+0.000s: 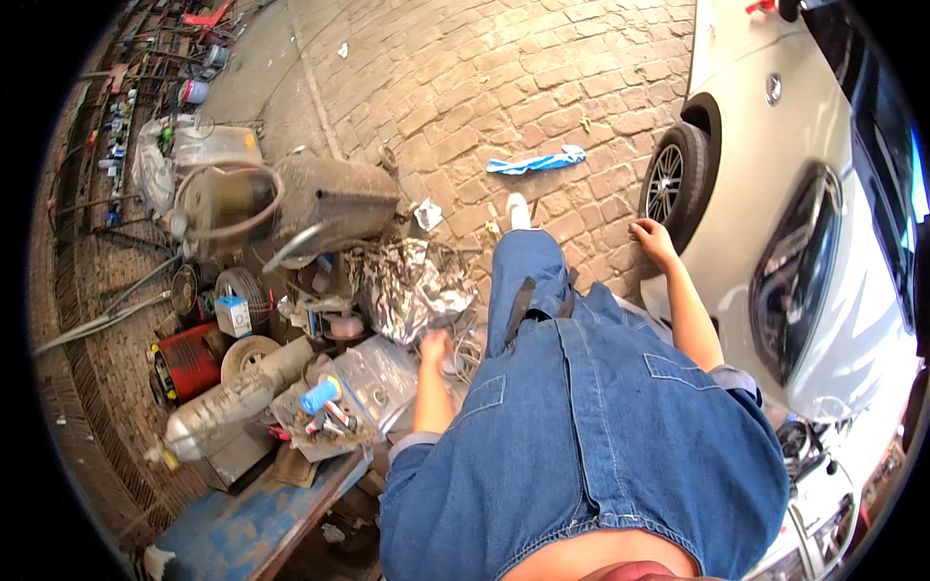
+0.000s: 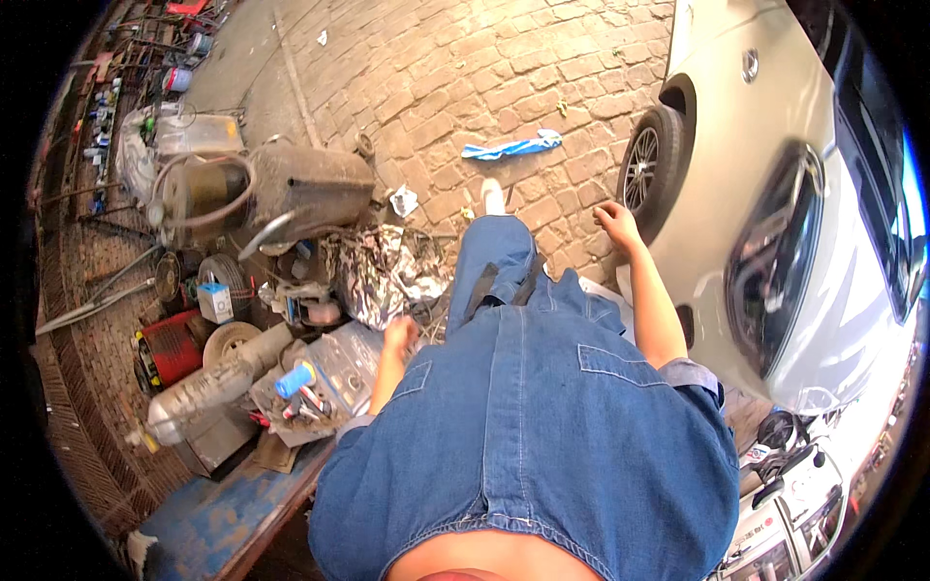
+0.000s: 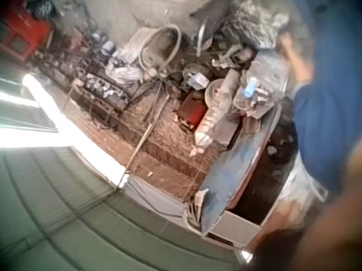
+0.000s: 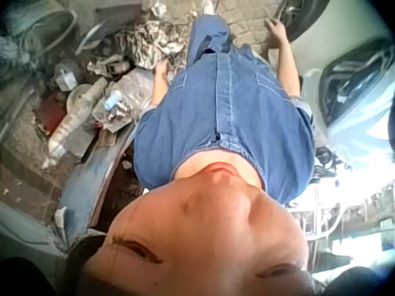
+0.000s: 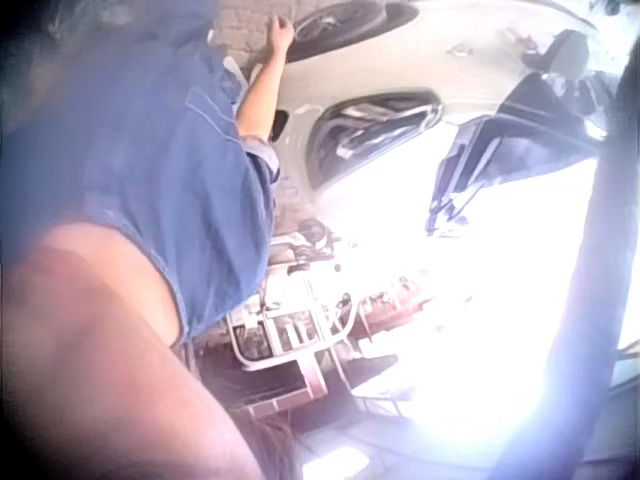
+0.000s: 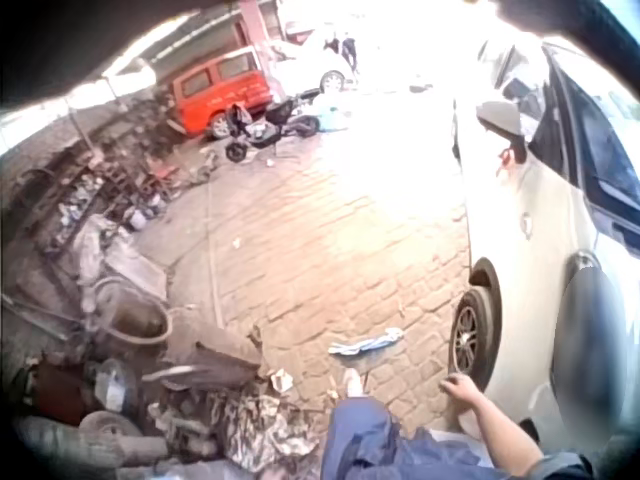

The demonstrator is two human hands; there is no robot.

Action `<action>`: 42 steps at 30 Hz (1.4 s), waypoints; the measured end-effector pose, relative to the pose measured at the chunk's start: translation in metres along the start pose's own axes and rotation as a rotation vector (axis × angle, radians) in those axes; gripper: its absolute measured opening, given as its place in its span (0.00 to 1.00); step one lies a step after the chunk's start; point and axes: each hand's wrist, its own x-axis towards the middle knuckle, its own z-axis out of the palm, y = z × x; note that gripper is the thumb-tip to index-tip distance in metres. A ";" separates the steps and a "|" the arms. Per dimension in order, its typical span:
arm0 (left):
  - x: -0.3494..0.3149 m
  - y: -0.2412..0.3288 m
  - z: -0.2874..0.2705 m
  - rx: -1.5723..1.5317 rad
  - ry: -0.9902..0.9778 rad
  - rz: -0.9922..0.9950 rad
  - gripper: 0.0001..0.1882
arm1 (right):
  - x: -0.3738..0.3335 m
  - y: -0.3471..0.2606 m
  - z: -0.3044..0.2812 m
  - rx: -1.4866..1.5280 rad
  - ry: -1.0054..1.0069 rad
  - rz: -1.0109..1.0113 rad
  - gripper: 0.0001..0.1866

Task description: The person assembles a black circular fan component with a white plastic handle, then walks through a cluttered workshop to discard the assembly. They subsequently pick up a small metallic cylindrical part and attach several small metal pieces to it by hand.

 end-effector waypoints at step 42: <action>0.709 1.064 0.454 0.648 0.200 -0.336 0.11 | 1.110 -0.568 -0.418 0.048 0.397 0.203 0.13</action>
